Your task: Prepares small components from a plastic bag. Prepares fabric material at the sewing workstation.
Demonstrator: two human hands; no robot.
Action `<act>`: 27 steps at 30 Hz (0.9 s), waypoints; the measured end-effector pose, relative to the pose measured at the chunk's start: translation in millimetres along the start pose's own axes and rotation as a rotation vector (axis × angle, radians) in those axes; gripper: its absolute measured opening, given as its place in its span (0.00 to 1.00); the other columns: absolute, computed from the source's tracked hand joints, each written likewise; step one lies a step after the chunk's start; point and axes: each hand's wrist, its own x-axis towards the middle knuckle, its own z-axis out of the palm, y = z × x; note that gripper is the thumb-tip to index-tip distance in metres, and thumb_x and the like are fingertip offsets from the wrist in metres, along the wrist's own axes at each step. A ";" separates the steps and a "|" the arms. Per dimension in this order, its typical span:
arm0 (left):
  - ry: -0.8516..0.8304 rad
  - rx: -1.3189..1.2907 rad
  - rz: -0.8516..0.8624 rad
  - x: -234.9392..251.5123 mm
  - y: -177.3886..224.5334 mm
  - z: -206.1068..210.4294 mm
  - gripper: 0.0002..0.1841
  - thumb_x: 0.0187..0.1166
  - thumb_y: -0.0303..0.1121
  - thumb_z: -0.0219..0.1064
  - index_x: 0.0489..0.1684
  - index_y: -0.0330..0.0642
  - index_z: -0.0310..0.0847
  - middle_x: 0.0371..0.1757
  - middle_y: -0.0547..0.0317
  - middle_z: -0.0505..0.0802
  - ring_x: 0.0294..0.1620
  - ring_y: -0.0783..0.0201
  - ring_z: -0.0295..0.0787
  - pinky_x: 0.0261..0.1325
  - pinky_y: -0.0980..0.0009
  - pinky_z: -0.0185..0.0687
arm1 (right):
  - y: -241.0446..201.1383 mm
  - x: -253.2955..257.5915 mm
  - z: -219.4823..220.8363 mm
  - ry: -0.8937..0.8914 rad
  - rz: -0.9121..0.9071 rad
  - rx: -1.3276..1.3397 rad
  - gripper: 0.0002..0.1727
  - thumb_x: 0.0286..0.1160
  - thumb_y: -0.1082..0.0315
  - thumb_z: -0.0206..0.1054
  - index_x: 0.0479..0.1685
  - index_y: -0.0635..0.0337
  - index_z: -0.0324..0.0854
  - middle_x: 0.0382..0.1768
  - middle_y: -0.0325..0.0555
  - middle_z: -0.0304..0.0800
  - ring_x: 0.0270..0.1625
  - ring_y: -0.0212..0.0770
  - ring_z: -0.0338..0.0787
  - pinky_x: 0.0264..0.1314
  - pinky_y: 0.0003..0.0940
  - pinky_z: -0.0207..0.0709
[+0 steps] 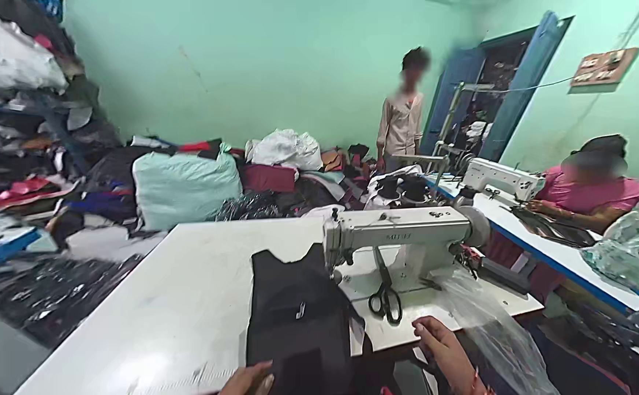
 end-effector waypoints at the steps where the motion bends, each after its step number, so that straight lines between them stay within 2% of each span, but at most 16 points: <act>1: 0.053 0.003 0.021 -1.8 -0.8 1.9 0.17 0.82 0.33 0.65 0.57 0.28 0.89 0.52 0.35 0.95 0.56 0.39 0.93 0.65 0.42 0.84 | -2.2 -1.0 14.5 -0.080 0.018 -0.001 0.11 0.84 0.69 0.60 0.51 0.67 0.83 0.37 0.42 0.89 0.31 0.28 0.86 0.36 0.25 0.82; 3: 0.176 0.054 0.052 -1.0 -4.7 12.1 0.17 0.79 0.39 0.64 0.52 0.36 0.93 0.49 0.47 0.97 0.51 0.49 0.95 0.59 0.49 0.88 | -6.2 -6.2 38.1 -0.283 0.088 -0.050 0.11 0.86 0.68 0.59 0.52 0.66 0.83 0.38 0.42 0.90 0.33 0.28 0.88 0.40 0.26 0.85; 5: 0.192 0.076 0.059 8.9 -1.0 16.8 0.18 0.79 0.42 0.63 0.52 0.40 0.93 0.48 0.51 0.97 0.50 0.53 0.95 0.58 0.52 0.88 | -8.4 -6.6 55.9 -0.551 0.126 -0.233 0.14 0.88 0.65 0.58 0.51 0.67 0.85 0.41 0.46 0.92 0.38 0.32 0.91 0.49 0.31 0.86; 6: 0.162 0.081 0.064 15.1 3.0 18.3 0.18 0.80 0.42 0.63 0.53 0.41 0.93 0.49 0.52 0.97 0.52 0.52 0.94 0.59 0.51 0.88 | -7.1 -5.8 62.8 -0.704 0.127 -0.353 0.15 0.88 0.64 0.59 0.52 0.68 0.86 0.44 0.50 0.93 0.44 0.37 0.91 0.56 0.36 0.83; 8: 0.076 0.083 0.094 31.1 15.2 24.3 0.17 0.80 0.40 0.64 0.55 0.41 0.93 0.50 0.50 0.96 0.54 0.50 0.93 0.62 0.49 0.85 | -3.9 -4.6 77.0 -0.962 0.168 -0.578 0.18 0.88 0.64 0.61 0.61 0.72 0.84 0.55 0.64 0.90 0.60 0.53 0.89 0.71 0.49 0.75; 10: -0.045 0.097 0.134 48.7 31.6 33.5 0.16 0.81 0.38 0.66 0.57 0.40 0.93 0.53 0.45 0.95 0.58 0.44 0.91 0.66 0.46 0.83 | 5.1 -10.0 91.8 -1.018 0.246 -0.699 0.22 0.89 0.70 0.58 0.75 0.76 0.73 0.70 0.73 0.81 0.76 0.63 0.80 0.83 0.54 0.65; 12: -0.204 0.107 0.164 67.2 48.0 46.2 0.16 0.82 0.36 0.66 0.61 0.39 0.91 0.60 0.42 0.93 0.67 0.42 0.87 0.74 0.45 0.77 | 21.7 -15.6 101.4 -0.976 0.232 -0.649 0.25 0.90 0.75 0.51 0.82 0.78 0.64 0.78 0.75 0.73 0.84 0.64 0.73 0.88 0.51 0.59; 14: -0.391 0.133 0.157 87.8 60.5 62.8 0.20 0.84 0.35 0.64 0.71 0.38 0.85 0.71 0.42 0.88 0.79 0.42 0.78 0.84 0.47 0.67 | 38.6 -19.6 103.2 -0.911 0.186 -0.412 0.26 0.88 0.75 0.51 0.82 0.78 0.64 0.79 0.72 0.73 0.83 0.56 0.74 0.88 0.41 0.60; 16: -0.621 0.239 0.054 107.4 72.6 77.9 0.26 0.90 0.39 0.58 0.86 0.41 0.70 0.88 0.45 0.72 0.93 0.42 0.57 0.93 0.46 0.47 | 40.6 -21.4 101.1 -0.921 0.255 -0.158 0.27 0.90 0.74 0.46 0.85 0.76 0.60 0.83 0.66 0.69 0.85 0.43 0.71 0.88 0.32 0.60; 17: -0.703 0.316 -0.001 115.2 76.5 86.0 0.30 0.91 0.43 0.55 0.91 0.43 0.61 0.94 0.48 0.63 0.96 0.42 0.47 0.94 0.43 0.39 | 34.9 -21.4 99.2 -0.946 0.274 -0.107 0.27 0.90 0.75 0.46 0.86 0.76 0.59 0.84 0.66 0.67 0.85 0.41 0.70 0.88 0.30 0.59; 18: -0.740 0.388 -0.035 119.5 76.9 94.2 0.32 0.92 0.46 0.53 0.94 0.44 0.55 0.96 0.50 0.57 0.97 0.40 0.42 0.93 0.38 0.36 | 23.8 -22.5 97.2 -0.968 0.269 -0.101 0.27 0.89 0.78 0.46 0.86 0.77 0.57 0.84 0.68 0.66 0.86 0.42 0.69 0.88 0.30 0.58; 21: -0.744 0.518 -0.105 120.9 72.2 108.5 0.36 0.93 0.54 0.47 0.97 0.48 0.46 0.98 0.55 0.48 0.97 0.37 0.35 0.89 0.28 0.32 | 15.0 -25.0 89.5 -1.015 0.239 -0.095 0.30 0.86 0.80 0.48 0.87 0.80 0.52 0.86 0.74 0.60 0.89 0.48 0.66 0.90 0.31 0.55; 22: -0.727 0.534 -0.120 119.6 69.8 109.6 0.36 0.92 0.55 0.46 0.97 0.51 0.46 0.99 0.57 0.47 0.97 0.37 0.34 0.88 0.26 0.31 | -3.2 -25.7 86.3 -1.020 0.268 -0.121 0.29 0.86 0.81 0.48 0.87 0.80 0.53 0.85 0.74 0.61 0.88 0.47 0.67 0.88 0.30 0.57; 24: -0.686 0.545 -0.134 116.3 60.9 109.1 0.35 0.91 0.58 0.43 0.97 0.59 0.47 0.99 0.57 0.47 0.97 0.37 0.34 0.87 0.24 0.30 | -70.1 -27.5 79.1 -1.006 0.421 -0.196 0.26 0.88 0.82 0.46 0.84 0.79 0.58 0.80 0.69 0.70 0.78 0.37 0.74 0.78 0.23 0.62; 26: -0.602 0.524 -0.121 113.4 50.7 108.1 0.34 0.89 0.58 0.46 0.96 0.65 0.52 0.98 0.54 0.52 0.96 0.35 0.40 0.87 0.26 0.37 | -88.9 -30.1 76.2 -0.999 0.497 -0.177 0.22 0.90 0.80 0.44 0.80 0.77 0.62 0.69 0.60 0.77 0.64 0.25 0.78 0.67 0.15 0.68; 27: -0.556 0.512 -0.103 111.8 47.4 107.7 0.34 0.88 0.57 0.49 0.95 0.65 0.54 0.96 0.49 0.55 0.94 0.33 0.45 0.85 0.25 0.40 | -87.1 -30.6 76.6 -1.013 0.508 -0.179 0.22 0.91 0.80 0.44 0.80 0.77 0.62 0.70 0.61 0.77 0.65 0.27 0.78 0.68 0.16 0.68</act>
